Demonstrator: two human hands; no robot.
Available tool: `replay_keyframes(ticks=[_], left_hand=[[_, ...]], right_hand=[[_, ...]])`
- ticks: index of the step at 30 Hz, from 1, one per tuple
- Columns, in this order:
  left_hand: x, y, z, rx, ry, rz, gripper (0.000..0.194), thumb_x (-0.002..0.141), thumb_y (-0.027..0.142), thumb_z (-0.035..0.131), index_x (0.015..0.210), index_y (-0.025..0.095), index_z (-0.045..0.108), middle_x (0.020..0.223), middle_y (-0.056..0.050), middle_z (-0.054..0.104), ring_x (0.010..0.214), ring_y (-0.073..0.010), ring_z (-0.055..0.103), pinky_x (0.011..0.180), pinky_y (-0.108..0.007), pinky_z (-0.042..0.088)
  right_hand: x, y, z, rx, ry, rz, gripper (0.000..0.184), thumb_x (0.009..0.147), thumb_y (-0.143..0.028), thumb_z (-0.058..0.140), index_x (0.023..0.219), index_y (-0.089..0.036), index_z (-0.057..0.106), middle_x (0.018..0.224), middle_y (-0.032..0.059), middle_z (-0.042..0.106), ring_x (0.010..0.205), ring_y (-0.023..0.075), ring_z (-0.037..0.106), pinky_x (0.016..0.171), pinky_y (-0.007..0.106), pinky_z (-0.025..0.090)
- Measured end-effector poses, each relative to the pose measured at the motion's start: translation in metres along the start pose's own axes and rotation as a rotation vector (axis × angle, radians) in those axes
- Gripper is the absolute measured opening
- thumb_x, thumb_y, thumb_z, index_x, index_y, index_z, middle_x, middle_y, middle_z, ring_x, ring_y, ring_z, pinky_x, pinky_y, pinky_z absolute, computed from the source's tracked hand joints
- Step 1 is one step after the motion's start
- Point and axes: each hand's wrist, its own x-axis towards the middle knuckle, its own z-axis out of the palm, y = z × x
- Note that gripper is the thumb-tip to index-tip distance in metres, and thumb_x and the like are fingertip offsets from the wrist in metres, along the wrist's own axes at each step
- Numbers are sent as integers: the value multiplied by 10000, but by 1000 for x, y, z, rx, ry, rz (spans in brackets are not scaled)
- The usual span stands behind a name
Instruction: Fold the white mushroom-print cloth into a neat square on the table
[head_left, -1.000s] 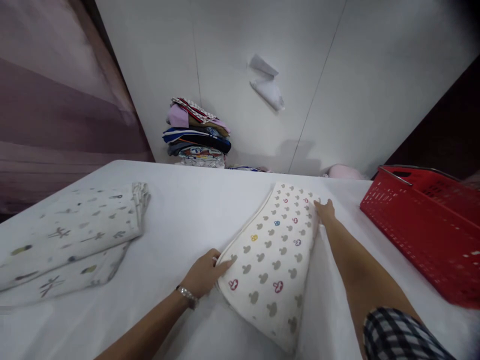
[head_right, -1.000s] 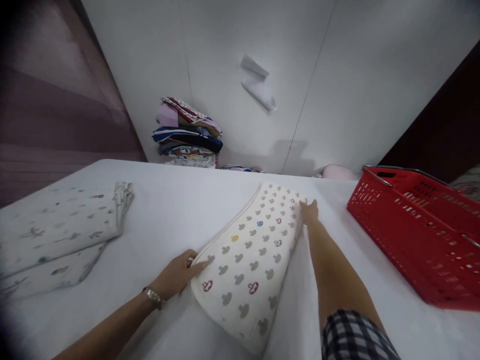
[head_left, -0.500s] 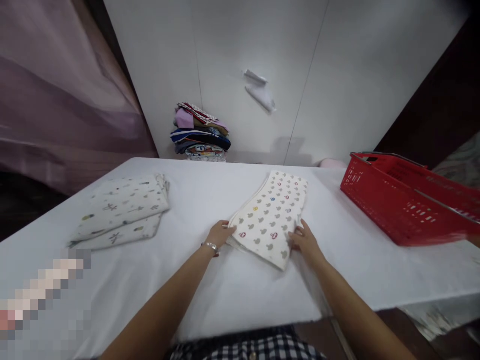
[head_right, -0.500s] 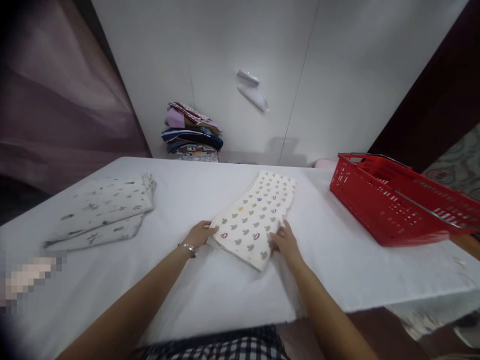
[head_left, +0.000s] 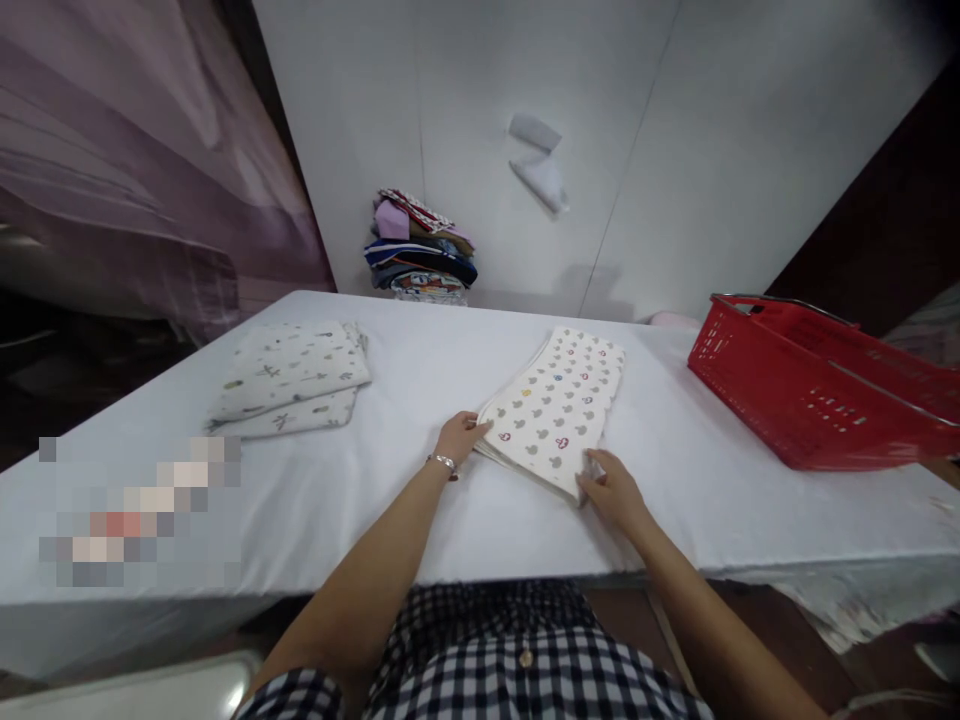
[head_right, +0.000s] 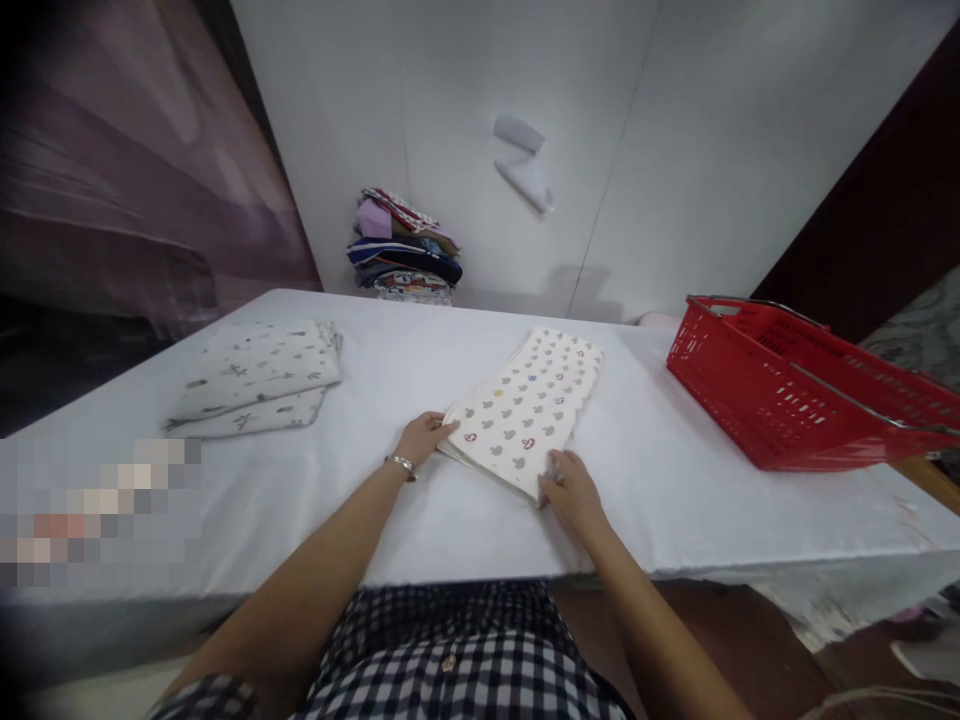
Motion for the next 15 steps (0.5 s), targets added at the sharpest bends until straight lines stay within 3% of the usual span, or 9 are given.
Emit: replay_keyframes(ticks=[2, 4, 8, 11, 15], left_hand=[[0, -3, 0, -15, 13, 29, 306, 695, 422, 658, 856, 168, 600, 851, -38, 681, 725, -142, 614, 613, -241, 503], [1, -5, 0, -19, 17, 53, 260, 738, 415, 598, 819, 168, 608, 801, -24, 667, 699, -137, 602, 605, -243, 504], [2, -7, -1, -30, -3, 55, 197, 784, 338, 513, 776, 166, 610, 683, 2, 622, 626, -121, 576, 591, -237, 506], [1, -6, -4, -42, -43, 52, 200, 781, 338, 518, 771, 163, 614, 669, 4, 616, 585, -111, 565, 570, -230, 505], [0, -3, -7, -10, -83, 31, 258, 744, 399, 586, 817, 155, 631, 649, 6, 614, 504, -94, 533, 505, -221, 482]], right_hand=[[0, -6, 1, -164, 66, -177, 449, 701, -322, 620, 1138, -219, 618, 1396, 87, 420, 1034, 252, 568, 876, 399, 463], [2, -19, 7, -208, 56, -305, 368, 765, -327, 563, 1113, -227, 624, 1383, 74, 438, 1163, 248, 488, 951, 393, 414], [9, -56, 38, -157, -148, -455, 248, 840, -322, 493, 1016, -235, 644, 1080, 51, 639, 1026, 202, 553, 920, 358, 410], [18, -81, 65, -180, -273, -486, 236, 841, -319, 508, 1023, -237, 632, 997, 36, 647, 903, 183, 566, 819, 321, 423], [30, -100, 91, -324, -296, -459, 173, 829, -331, 536, 924, -221, 629, 884, 25, 616, 808, 167, 534, 693, 270, 379]])
